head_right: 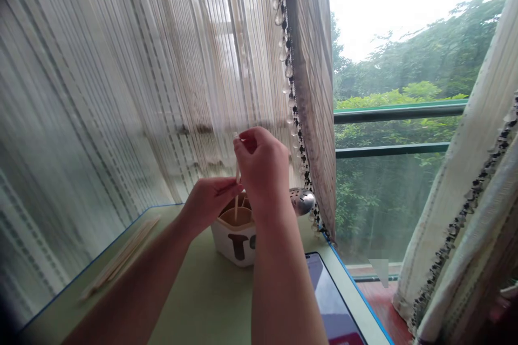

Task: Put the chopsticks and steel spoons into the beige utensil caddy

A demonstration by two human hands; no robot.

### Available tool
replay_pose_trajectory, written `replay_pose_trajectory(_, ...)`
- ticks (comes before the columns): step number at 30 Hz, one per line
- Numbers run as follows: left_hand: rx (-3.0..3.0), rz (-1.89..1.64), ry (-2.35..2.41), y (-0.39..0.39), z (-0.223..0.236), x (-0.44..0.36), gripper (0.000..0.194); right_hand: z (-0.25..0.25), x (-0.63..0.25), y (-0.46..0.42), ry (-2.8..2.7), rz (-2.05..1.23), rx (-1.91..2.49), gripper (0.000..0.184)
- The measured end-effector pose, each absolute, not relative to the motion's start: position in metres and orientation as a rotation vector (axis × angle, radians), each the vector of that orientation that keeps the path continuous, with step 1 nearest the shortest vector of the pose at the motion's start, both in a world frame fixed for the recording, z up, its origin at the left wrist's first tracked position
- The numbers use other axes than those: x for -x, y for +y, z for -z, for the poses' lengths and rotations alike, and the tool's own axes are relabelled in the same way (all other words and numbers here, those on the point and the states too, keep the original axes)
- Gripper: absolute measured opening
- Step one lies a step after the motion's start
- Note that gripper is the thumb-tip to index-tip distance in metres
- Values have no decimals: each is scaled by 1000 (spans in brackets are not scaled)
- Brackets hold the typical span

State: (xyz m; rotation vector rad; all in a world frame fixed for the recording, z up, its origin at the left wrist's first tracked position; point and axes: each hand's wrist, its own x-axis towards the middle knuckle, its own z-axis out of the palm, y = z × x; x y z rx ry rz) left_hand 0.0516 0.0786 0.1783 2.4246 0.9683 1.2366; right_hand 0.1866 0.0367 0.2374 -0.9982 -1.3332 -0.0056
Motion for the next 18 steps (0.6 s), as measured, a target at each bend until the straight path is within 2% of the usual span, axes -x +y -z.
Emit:
replay_pose_trajectory(9,-2302,-908,871,94,-159,-47,30,-228,-206,38,-1559,-120,1279,11)
replay_pose_trajectory(18,-2456,-609,727,101,-145,-48,25,-222,-213,40,-1622,-279,1438,9)
